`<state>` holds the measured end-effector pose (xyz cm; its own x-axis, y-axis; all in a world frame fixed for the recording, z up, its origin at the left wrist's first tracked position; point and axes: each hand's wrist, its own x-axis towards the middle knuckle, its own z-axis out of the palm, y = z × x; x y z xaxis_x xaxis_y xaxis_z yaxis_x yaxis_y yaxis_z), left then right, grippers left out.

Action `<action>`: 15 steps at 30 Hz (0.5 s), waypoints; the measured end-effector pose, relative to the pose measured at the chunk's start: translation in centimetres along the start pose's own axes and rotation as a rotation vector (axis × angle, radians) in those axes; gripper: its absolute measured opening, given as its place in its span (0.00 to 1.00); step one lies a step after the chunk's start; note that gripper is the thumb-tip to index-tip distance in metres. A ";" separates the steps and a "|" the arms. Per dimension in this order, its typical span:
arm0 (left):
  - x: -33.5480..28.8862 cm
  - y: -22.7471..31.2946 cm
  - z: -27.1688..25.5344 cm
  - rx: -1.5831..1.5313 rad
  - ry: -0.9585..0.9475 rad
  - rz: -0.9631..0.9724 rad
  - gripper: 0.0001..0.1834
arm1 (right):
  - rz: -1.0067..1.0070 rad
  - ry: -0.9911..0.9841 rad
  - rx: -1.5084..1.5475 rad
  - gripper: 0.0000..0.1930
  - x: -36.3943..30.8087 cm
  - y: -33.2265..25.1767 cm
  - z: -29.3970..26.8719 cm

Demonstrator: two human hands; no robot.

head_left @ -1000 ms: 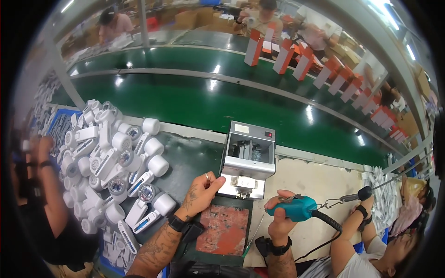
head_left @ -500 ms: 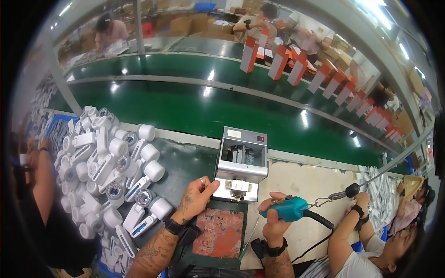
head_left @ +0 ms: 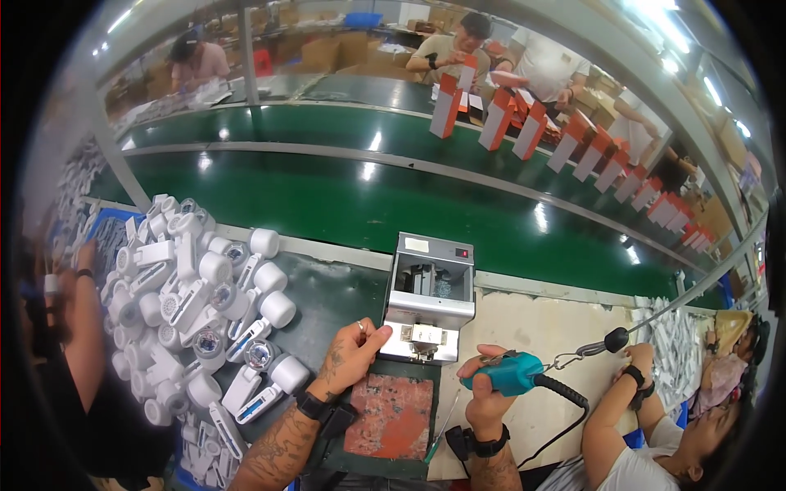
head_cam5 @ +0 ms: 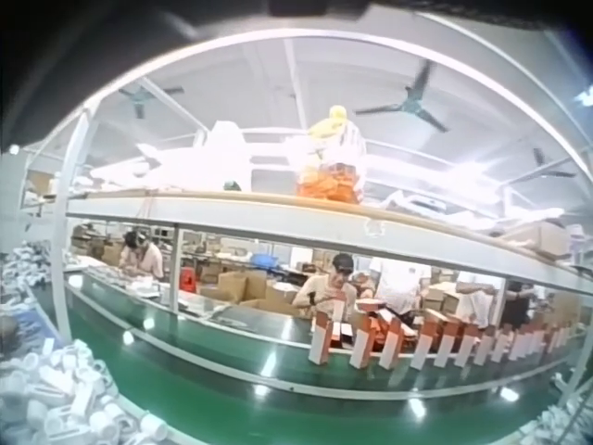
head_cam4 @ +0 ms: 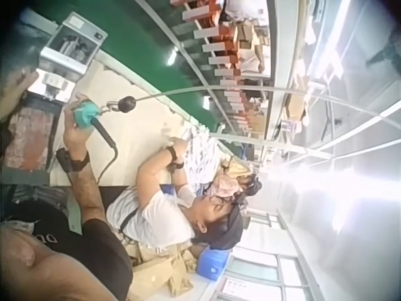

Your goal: The person picks up a white plastic fan, fits a cover onto the handle, and drives a screw into it using a power screwdriver before placing it into a blue bin.

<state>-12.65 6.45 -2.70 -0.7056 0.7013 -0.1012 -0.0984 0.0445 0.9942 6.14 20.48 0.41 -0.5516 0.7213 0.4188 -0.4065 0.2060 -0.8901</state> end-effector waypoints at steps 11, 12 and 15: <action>0.0 -0.3 -0.2 0.007 0.000 0.008 0.21 | -0.011 0.006 0.006 0.29 0.0 -0.1 0.3; -0.1 -0.3 -0.2 0.018 0.003 0.003 0.21 | -0.003 -0.001 -0.001 0.29 -0.1 -0.1 0.2; -0.1 0.1 -0.1 0.016 0.007 0.003 0.21 | 0.010 -0.006 -0.009 0.29 -0.1 -0.2 0.1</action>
<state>-12.72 6.32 -2.60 -0.7108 0.6965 -0.0980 -0.0848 0.0534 0.9950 6.20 20.28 0.55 -0.5598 0.7196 0.4108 -0.3942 0.2048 -0.8959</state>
